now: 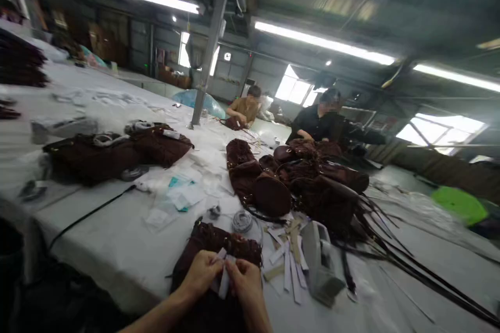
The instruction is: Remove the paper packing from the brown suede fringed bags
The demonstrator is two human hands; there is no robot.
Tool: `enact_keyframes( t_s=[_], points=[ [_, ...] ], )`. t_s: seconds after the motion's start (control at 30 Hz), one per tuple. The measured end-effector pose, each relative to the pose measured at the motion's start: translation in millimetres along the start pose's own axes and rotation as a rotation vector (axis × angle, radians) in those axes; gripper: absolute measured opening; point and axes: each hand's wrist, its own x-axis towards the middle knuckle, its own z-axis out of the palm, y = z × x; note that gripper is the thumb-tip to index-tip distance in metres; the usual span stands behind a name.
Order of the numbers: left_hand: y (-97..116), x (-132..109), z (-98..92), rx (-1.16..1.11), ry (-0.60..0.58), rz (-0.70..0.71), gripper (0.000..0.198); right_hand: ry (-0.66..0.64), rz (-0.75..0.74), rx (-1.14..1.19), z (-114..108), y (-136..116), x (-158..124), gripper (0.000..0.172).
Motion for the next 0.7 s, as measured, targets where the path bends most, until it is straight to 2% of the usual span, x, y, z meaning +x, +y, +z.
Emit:
enact_keyframes(
  t_s=[0.17,0.33,0.4,0.57,0.7],
  points=[
    [7,-14,-0.3,-0.01,0.016,0.039,0.025,0.024,0.041,0.031,9,6,5,0.028],
    [9,-20,-3.3,-0.088,0.012,0.128,0.026,-0.007,0.094,0.098,16,2,8,0.028],
    [7,-21,-2.2,-0.113,0.062,0.135,0.03,-0.011,0.103,0.117,19,-1,8,0.027],
    [-7,-26,9.9,-0.116,0.271,0.15,0.039,0.04,0.1,0.176,25,-2,6,0.029],
    [-18,-31,15.5,-0.016,0.292,0.306,0.031,0.053,0.138,0.259,27,5,8,0.03]
  ],
)
